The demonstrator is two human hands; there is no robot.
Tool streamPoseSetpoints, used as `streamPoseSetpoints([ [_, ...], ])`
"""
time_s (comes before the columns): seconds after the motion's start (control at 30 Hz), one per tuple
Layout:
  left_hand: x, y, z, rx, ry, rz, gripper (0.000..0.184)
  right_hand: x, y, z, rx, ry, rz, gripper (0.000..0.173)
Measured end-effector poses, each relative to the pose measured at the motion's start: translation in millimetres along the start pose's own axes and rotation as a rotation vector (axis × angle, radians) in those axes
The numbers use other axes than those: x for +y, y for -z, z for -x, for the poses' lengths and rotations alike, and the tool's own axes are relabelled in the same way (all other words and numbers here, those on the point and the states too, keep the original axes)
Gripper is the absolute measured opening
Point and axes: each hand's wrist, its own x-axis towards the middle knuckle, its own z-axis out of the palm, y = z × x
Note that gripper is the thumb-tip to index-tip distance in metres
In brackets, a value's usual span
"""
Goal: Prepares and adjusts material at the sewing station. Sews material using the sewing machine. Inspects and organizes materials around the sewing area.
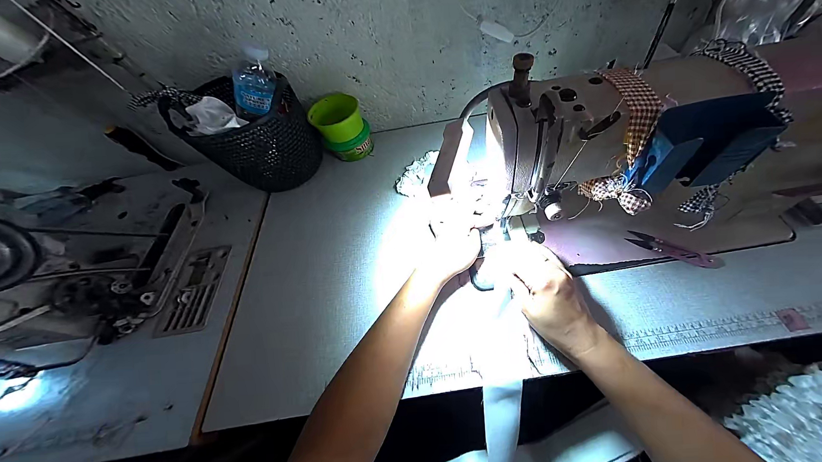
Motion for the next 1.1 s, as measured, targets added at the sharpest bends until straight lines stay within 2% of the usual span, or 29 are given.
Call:
streamPoseSetpoints([
  [0.07, -2, -1, 1, 0.026, -0.042, -0.007, 0.037, 1, -5, -8, 0.007, 0.015, -0.017, 0.02],
  [0.2, 3, 2, -2, -0.026, 0.031, -0.006, 0.035, 2, -7, -17, 0.013, -0.01, -0.03, 0.02],
  [0.37, 2, 2, 0, -0.026, -0.007, -0.024, 0.037, 5, -7, -13, 0.023, 0.009, 0.035, 0.021],
  [0.47, 30, -3, 39, 0.003, 0.113, -0.136, 0.05, 1, 10, 15, -0.059, -0.06, 0.058, 0.03],
  [0.53, 62, -11, 88, 0.079, 0.25, -0.116, 0.064, -14, 31, 51, 0.006, -0.099, 0.033, 0.03],
  [0.57, 74, -20, 115, 0.13, 0.263, -0.098, 0.061, -25, 39, 72, 0.073, -0.12, -0.003, 0.027],
  [0.63, 93, -35, 159, 0.169, 0.292, -0.003, 0.045, -46, 50, 114, 0.08, -0.257, -0.191, 0.026],
  [0.67, 101, -42, 174, 0.197, 0.316, 0.088, 0.04, -53, 53, 130, -0.023, -0.376, -0.337, 0.027],
  [0.73, 111, -52, 195, 0.236, 0.356, 0.378, 0.047, -58, 55, 144, -0.279, -0.601, -0.703, 0.033],
  [0.77, 118, -55, 201, 0.26, 0.369, 0.553, 0.045, -58, 55, 146, -0.363, -0.682, -0.923, 0.034],
  [0.83, 131, -58, 211, 0.33, 0.395, 0.716, 0.036, -63, 58, 145, -0.328, -0.764, -1.255, 0.022],
  [0.93, 140, -61, 223, 0.418, 0.332, 0.626, 0.018, -73, 67, 145, -0.194, -0.791, -1.246, 0.008],
  [1.03, 143, -69, 237, 0.413, 0.247, 0.497, 0.007, -73, 72, 149, -0.18, -0.919, -1.249, 0.009],
  [1.1, 147, -74, 245, 0.368, 0.258, 0.49, 0.007, -73, 74, 150, -0.222, -1.02, -1.378, 0.013],
])
